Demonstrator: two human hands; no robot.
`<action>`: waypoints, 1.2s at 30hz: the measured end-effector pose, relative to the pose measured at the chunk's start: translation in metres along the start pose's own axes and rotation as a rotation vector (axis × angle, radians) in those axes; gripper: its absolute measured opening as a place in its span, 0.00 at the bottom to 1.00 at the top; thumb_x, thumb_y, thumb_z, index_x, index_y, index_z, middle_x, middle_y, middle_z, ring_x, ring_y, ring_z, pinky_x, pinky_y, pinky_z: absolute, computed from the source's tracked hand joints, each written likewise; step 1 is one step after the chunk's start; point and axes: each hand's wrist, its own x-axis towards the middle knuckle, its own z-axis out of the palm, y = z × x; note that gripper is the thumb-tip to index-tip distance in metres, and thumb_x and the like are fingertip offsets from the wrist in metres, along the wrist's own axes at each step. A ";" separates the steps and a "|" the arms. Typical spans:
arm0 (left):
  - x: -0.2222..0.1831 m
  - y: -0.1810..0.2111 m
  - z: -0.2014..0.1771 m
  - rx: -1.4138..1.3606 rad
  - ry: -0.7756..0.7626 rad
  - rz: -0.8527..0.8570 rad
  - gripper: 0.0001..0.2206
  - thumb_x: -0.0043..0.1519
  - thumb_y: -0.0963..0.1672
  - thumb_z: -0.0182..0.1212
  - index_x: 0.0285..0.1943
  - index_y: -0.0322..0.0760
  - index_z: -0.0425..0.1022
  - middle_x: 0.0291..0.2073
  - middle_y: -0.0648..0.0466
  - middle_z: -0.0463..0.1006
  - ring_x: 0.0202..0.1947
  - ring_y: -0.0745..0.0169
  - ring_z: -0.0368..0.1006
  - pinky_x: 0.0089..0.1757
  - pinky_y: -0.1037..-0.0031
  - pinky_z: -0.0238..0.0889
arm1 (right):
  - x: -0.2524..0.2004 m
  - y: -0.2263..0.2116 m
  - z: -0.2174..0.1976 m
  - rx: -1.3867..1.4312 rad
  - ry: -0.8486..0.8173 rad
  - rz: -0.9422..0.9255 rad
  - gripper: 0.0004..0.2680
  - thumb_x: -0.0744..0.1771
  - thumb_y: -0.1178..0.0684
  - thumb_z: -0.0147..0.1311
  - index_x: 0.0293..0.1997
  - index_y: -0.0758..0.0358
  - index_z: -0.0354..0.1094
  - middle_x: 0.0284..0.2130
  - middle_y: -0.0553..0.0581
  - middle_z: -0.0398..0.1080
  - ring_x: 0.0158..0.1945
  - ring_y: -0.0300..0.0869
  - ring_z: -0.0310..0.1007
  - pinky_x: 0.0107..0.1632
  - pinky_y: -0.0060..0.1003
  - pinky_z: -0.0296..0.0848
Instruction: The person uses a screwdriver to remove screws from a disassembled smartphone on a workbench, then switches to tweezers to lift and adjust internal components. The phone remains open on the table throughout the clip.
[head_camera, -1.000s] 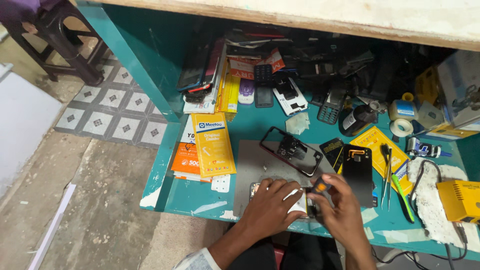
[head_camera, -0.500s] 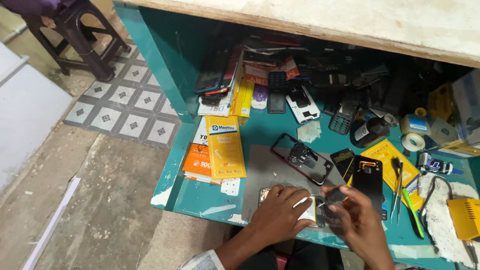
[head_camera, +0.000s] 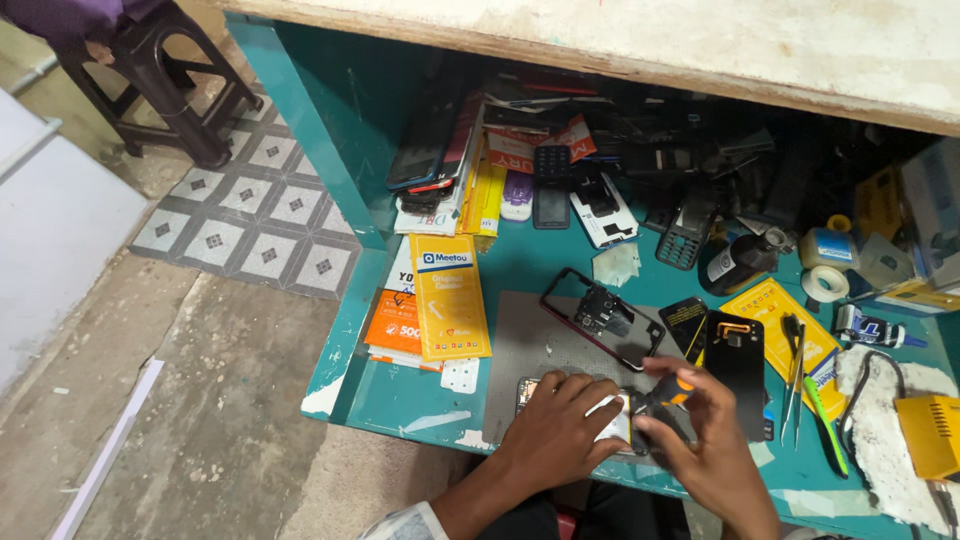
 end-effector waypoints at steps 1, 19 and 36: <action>0.000 0.000 0.000 -0.004 -0.004 -0.005 0.22 0.62 0.52 0.66 0.58 0.35 0.77 0.56 0.53 0.75 0.59 0.54 0.68 0.57 0.59 0.58 | 0.001 -0.001 0.003 -0.075 0.071 0.098 0.26 0.62 0.67 0.61 0.65 0.59 0.50 0.55 0.68 0.67 0.56 0.46 0.71 0.54 0.36 0.73; 0.003 -0.003 0.010 0.054 0.008 -0.007 0.23 0.59 0.53 0.65 0.58 0.35 0.77 0.58 0.52 0.74 0.58 0.52 0.68 0.57 0.54 0.58 | -0.026 0.032 -0.012 0.079 0.062 0.322 0.22 0.68 0.68 0.55 0.68 0.55 0.53 0.54 0.64 0.74 0.49 0.44 0.77 0.49 0.32 0.78; -0.001 -0.008 0.013 0.017 -0.051 -0.029 0.24 0.63 0.53 0.64 0.59 0.33 0.76 0.60 0.52 0.72 0.58 0.52 0.66 0.56 0.57 0.58 | -0.011 0.012 -0.013 -0.169 0.046 0.208 0.29 0.62 0.72 0.65 0.64 0.53 0.49 0.58 0.70 0.65 0.47 0.48 0.67 0.44 0.35 0.69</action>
